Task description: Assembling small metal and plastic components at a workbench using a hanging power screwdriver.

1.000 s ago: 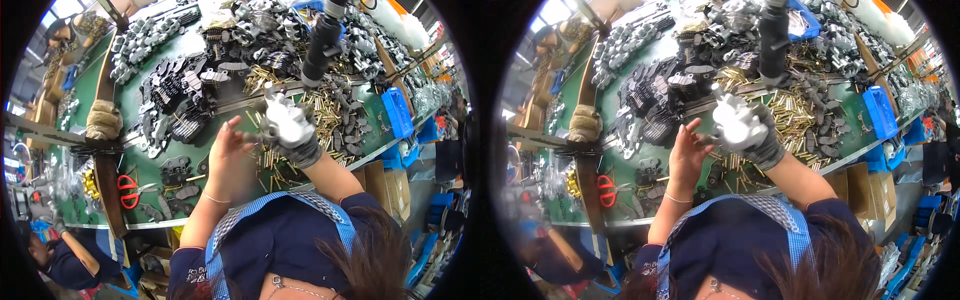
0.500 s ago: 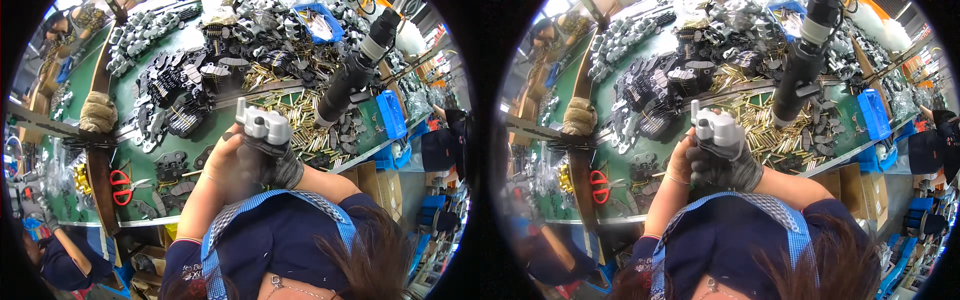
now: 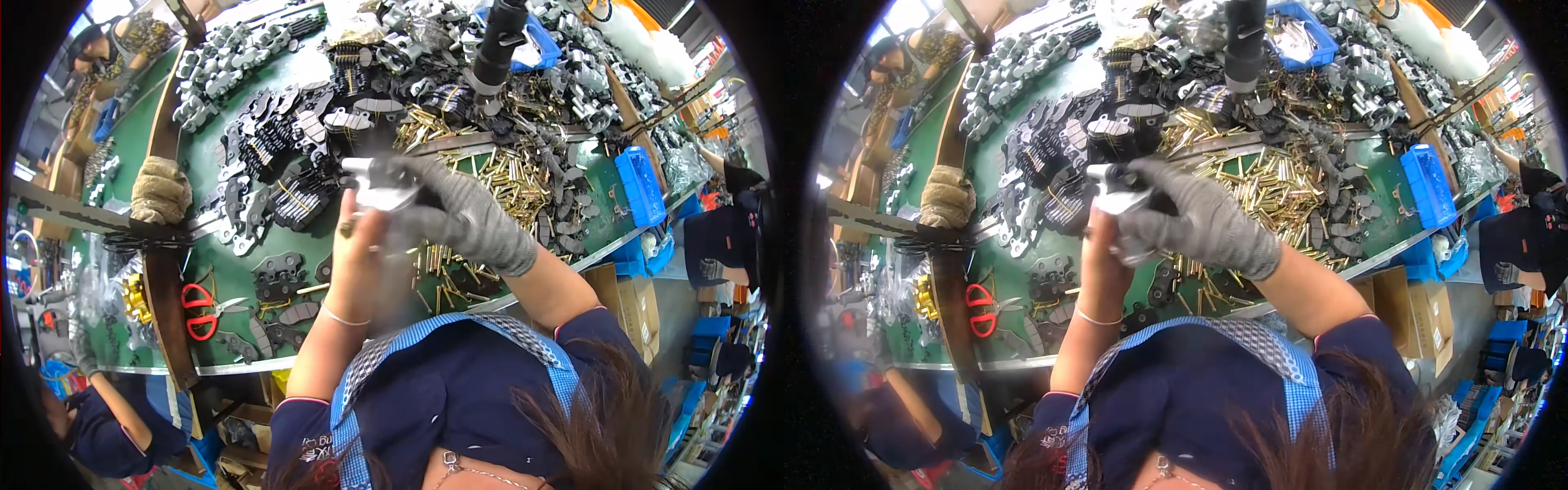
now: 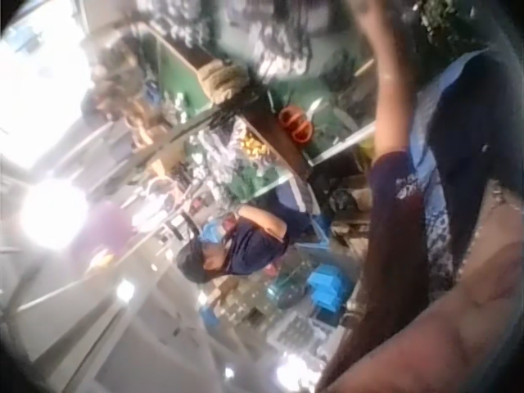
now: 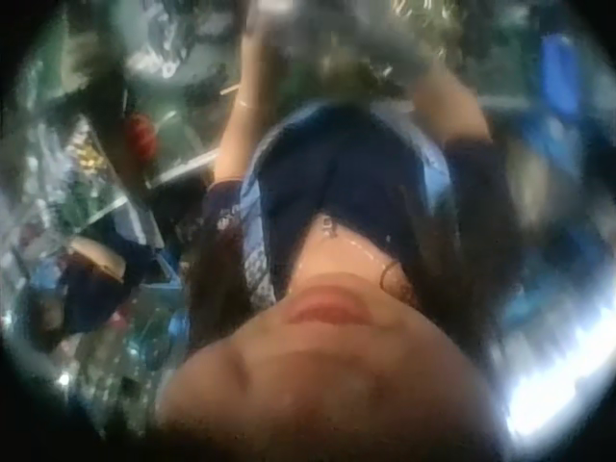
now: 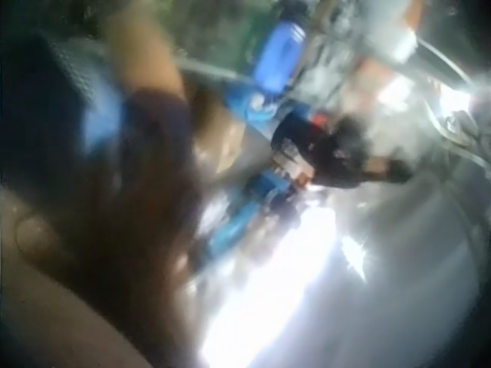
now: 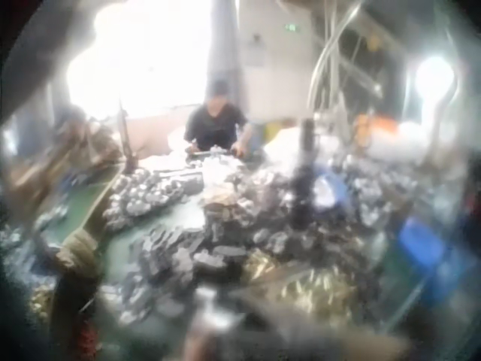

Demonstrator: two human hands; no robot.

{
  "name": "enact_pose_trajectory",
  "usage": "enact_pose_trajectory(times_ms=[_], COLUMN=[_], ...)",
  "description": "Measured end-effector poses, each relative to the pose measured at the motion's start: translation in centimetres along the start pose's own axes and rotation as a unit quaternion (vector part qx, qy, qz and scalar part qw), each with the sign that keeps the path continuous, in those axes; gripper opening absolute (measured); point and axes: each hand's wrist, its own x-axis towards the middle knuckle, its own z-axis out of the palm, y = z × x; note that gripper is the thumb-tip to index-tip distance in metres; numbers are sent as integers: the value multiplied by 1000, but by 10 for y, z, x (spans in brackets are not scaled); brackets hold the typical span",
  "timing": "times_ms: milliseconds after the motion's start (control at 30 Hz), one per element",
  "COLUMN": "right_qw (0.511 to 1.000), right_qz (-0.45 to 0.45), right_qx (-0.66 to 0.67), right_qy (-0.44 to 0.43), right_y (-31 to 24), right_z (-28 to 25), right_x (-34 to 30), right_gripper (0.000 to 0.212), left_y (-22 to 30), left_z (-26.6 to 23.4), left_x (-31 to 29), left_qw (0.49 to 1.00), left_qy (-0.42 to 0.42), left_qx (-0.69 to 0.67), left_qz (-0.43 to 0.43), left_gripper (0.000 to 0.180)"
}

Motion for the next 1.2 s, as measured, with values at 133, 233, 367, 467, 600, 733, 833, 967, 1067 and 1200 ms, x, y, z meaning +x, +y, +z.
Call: enact_pose_trajectory(times_ms=[133,233,367,467,600,733,833,967,1067,1200], right_qw=[984,915,959,973,990,966,967,944,943,937], right_qz=[-71,-126,14,-23,-106,-100,-84,-103,-93,-95], right_qx=[54,-148,-73,37,51,230,230,307,307,323], right_qy=[155,353,274,225,81,67,65,65,85,93], right_y=[-10,-2,25,31,11,-40,-52,-48,-45,-41], right_z=[-50,-88,-124,-99,-40,7,18,28,32,34], right_x=[10,63,121,107,62,36,26,25,24,21], right_gripper=[63,65,51,25,44,59,62,63,62,58], left_y=[8,7,6,7,1,-24,-22,-20,-17,-18], left_z=[-17,-12,3,-1,-7,-29,-23,-16,-11,-11], left_x=[-6,-15,-29,-38,-43,-40,-41,-42,-44,-45], left_qw=[920,907,910,920,937,928,926,920,921,916], left_qy=[-55,-129,-14,-2,40,5,43,38,30,38], left_qx=[-357,-371,-370,-328,-272,-254,-234,-242,-234,-250], left_qz=[-149,-153,-187,-214,-216,-272,-293,-307,-309,-313], left_gripper=[67,63,64,54,48,53,52,50,50,51])
